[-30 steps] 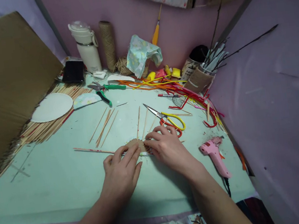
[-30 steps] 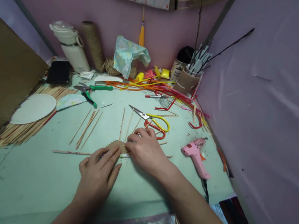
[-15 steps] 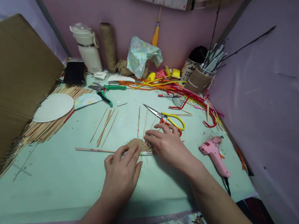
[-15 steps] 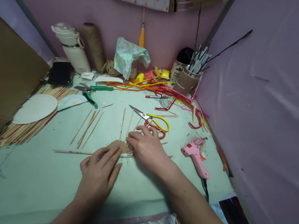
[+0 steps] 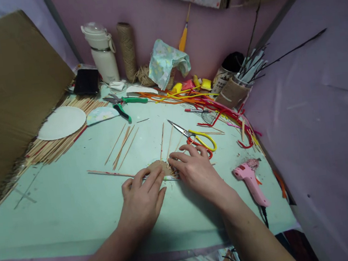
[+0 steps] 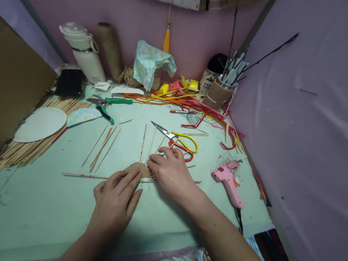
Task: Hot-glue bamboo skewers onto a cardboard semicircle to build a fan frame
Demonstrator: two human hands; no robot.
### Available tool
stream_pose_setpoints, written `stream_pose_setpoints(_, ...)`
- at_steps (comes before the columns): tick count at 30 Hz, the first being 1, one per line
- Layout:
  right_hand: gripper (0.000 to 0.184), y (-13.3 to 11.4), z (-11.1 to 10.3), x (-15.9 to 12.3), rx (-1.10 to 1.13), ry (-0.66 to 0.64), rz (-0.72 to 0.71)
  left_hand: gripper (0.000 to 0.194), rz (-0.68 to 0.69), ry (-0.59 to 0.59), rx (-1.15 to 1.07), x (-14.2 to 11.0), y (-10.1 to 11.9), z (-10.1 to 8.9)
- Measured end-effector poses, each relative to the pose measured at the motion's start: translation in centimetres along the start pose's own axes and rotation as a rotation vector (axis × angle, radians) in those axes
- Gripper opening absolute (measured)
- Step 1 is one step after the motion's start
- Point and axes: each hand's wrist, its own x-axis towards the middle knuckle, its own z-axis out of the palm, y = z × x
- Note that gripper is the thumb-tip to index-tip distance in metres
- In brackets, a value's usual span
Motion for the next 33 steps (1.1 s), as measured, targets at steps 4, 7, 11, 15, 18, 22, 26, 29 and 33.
stream_pose_setpoints(4,0.021,-0.1,0.0,0.0,-0.008,-0.003,0.000,0.028,0.000,-0.001,0.002,0.0,0.0,0.1)
stream_pose_setpoints(7,0.020,-0.2,0.1,-0.1,-0.010,-0.003,-0.002,0.028,-0.001,0.002,-0.001,0.0,0.0,0.1)
stream_pose_setpoints(11,0.021,-0.1,0.3,-0.1,-0.007,0.009,-0.007,0.028,0.002,0.002,-0.007,0.0,0.0,0.0)
stream_pose_setpoints(15,0.023,-0.1,0.5,-0.2,-0.007,0.019,-0.010,0.028,0.000,-0.006,-0.003,0.0,0.0,0.0)
stream_pose_setpoints(18,0.024,-0.2,0.5,-0.2,0.000,0.026,-0.010,0.029,-0.002,-0.019,-0.002,0.0,0.0,0.0)
stream_pose_setpoints(22,0.028,0.1,0.1,-0.2,0.033,0.110,-0.006,0.029,-0.009,-0.022,0.009,0.0,0.0,0.0)
stream_pose_setpoints(26,0.037,0.9,-1.0,-0.5,0.073,0.377,0.091,0.030,-0.002,-0.030,0.014,0.0,-0.1,0.0)
stream_pose_setpoints(29,0.033,1.4,-1.7,-0.9,0.116,0.651,0.206,0.031,0.010,-0.012,0.004,-0.1,-0.2,0.1)
stream_pose_setpoints(33,0.027,1.7,-2.6,-1.6,0.160,0.950,0.261,0.033,0.011,0.026,-0.033,0.0,-0.1,-0.3)
